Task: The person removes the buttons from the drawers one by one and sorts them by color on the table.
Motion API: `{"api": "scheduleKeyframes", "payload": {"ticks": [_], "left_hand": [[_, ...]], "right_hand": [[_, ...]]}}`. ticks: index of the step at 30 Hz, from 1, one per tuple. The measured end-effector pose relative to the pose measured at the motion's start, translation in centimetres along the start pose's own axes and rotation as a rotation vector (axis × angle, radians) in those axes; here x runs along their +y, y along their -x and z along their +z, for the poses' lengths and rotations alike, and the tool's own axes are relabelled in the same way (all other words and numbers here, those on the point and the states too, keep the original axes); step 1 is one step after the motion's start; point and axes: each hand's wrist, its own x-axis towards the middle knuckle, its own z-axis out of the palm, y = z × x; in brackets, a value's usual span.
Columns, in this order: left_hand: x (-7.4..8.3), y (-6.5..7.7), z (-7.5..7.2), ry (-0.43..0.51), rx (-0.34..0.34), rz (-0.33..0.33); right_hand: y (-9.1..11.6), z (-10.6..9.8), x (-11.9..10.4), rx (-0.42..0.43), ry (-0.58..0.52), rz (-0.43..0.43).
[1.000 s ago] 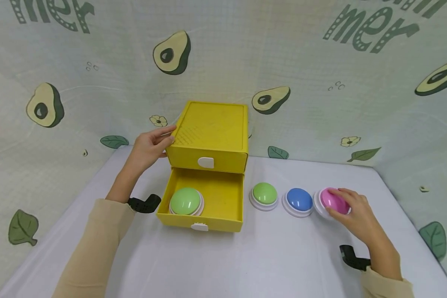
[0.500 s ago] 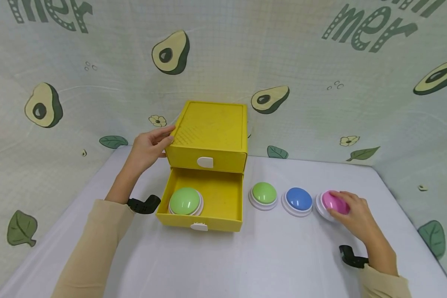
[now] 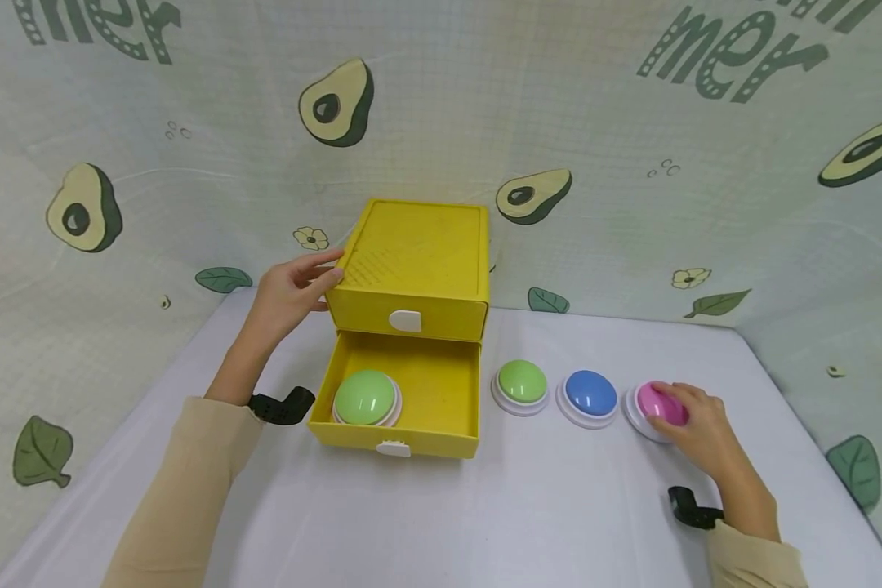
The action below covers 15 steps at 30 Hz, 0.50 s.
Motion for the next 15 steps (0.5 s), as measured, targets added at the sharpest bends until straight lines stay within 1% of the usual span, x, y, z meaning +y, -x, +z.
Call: {"api": "scheduleKeyframes", "payload": {"ticks": [7,15], "left_hand": [[-0.23,-0.02,-0.17,-0.019,-0.003,0.028],[-0.32,-0.22,-0.05,-0.018,-0.008,0.041]], "right_hand": [[-0.19,0.08,0.25,-0.001,0.006,0.011],[-0.49,0.24,0.67,-0.02,-0.003,0.004]]}}
